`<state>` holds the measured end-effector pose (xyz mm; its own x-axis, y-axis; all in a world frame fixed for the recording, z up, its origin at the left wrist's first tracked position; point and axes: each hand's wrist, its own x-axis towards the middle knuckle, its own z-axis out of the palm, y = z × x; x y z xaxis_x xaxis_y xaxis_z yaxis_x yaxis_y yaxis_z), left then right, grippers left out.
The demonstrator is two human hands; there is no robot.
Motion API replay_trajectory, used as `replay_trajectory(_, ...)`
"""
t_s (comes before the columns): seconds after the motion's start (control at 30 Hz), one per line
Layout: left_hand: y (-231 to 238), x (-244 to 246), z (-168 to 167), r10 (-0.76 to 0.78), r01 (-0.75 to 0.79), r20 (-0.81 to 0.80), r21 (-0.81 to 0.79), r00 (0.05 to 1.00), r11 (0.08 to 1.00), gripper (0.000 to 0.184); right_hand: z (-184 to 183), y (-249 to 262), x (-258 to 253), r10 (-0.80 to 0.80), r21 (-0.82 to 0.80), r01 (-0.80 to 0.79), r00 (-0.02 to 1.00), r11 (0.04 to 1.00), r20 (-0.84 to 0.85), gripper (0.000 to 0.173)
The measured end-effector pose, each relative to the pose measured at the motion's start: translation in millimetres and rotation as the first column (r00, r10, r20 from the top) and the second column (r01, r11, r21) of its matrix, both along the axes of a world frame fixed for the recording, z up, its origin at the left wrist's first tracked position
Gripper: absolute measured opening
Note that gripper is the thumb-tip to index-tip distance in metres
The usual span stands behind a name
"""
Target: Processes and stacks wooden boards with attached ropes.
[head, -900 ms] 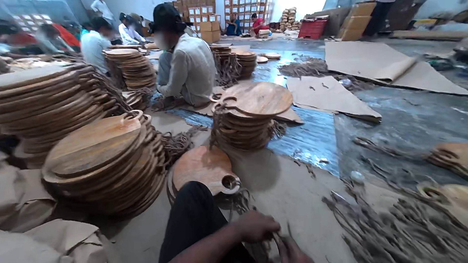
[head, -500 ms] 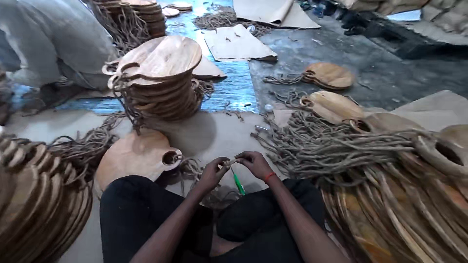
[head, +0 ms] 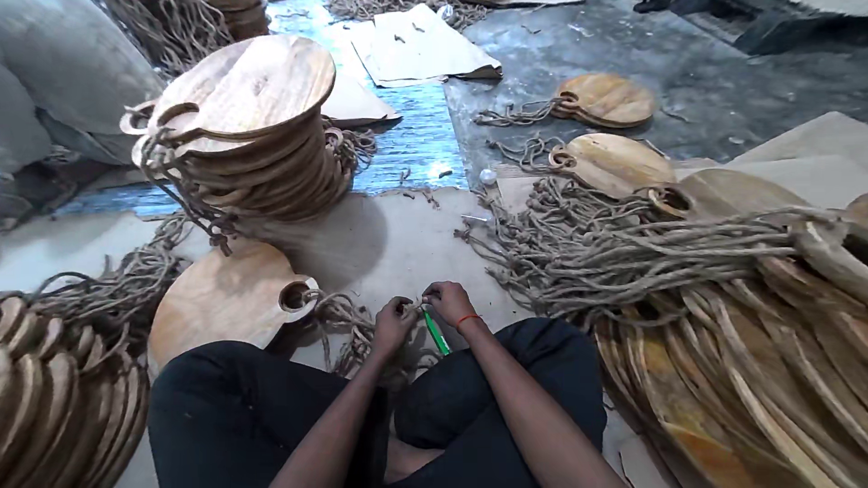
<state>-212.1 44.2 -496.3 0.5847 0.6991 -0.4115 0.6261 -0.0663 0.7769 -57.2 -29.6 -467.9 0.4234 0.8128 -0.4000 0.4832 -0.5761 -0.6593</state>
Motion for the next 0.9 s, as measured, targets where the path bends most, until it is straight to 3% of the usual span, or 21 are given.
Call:
replay_trajectory(0.2, -1.2, 9.0, 1.2, 0.045, -0.044, -0.022, 0.053, 0.999, 0.998, 0.026, 7.0, 1.1, -1.7, -0.08, -0.032, 0.078, 0.995, 0.996, -0.061, 0.015)
replay_trajectory(0.4, 4.5, 9.1, -5.1, 0.047, -0.047, -0.038, 0.009, 0.998, 0.999, 0.024, -8.7, 11.0, 3.4, -0.081, -0.041, 0.076, 0.984, 0.996, -0.158, 0.016)
replay_trajectory(0.53, 3.8, 10.8, -0.5, 0.061, -0.061, -0.033, -0.022, 0.998, 0.998, 0.025, 10.7, 4.8, 3.2, -0.147, -0.012, 0.148, 0.959, 0.989, -0.244, 0.014)
replay_trajectory(0.9, -0.5, 12.4, -4.9, 0.168, -0.167, 0.011, -0.059, 0.986, 0.984, 0.022, 17.8, 1.0, -3.8, -0.217, -0.06, 0.209, 0.941, 0.976, -0.258, 0.014)
